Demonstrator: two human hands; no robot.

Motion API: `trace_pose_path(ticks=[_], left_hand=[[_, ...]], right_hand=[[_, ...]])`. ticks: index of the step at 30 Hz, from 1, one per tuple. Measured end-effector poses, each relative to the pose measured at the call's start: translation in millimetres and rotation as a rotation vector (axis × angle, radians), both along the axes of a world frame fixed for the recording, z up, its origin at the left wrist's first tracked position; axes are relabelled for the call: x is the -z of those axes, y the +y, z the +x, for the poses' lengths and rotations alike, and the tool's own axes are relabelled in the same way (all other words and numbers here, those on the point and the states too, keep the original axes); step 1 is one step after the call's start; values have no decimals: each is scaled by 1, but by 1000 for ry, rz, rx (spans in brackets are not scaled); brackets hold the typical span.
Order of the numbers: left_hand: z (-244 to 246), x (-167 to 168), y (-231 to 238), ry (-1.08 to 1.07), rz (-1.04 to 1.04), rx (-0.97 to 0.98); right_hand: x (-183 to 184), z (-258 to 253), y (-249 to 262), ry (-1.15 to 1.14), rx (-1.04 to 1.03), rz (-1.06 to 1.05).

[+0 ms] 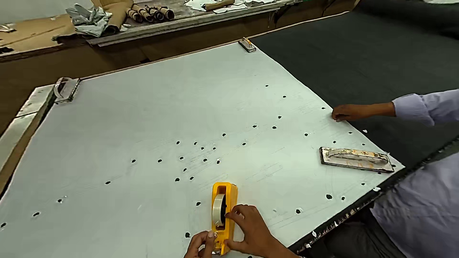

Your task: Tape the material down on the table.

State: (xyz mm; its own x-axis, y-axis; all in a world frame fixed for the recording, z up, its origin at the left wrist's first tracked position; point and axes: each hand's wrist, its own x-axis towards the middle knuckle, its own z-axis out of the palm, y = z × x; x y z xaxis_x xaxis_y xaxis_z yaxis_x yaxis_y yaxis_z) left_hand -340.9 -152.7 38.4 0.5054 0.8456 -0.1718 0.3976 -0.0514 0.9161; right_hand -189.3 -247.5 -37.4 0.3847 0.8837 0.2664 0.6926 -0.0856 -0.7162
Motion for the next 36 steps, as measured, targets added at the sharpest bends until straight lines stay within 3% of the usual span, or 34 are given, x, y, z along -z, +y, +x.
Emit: trace_pose_path(ticks=[6, 19, 25, 30, 32, 34, 36], left_hand=[[-3, 2, -1, -23, -52, -27], [-47, -9, -16, 289, 47, -51], [-58, 15, -23, 164, -209, -74], [-59, 28, -23, -156, -763, -218], [-55, 42, -35, -139, -924, -278], [-51, 52, -60, -23, -913, -203], [-30, 50, -74, 5, -796, -5]], right_hand=[[7, -16, -5, 48, -19, 66], [12, -53, -6, -172, -13, 142], [12, -53, -12, -154, 25, 138], [12, -49, -20, -35, -18, 108], [11, -36, -32, 13, -11, 84], [9, -11, -53, 36, 60, 39], [8, 28, -79, 41, 196, 2]])
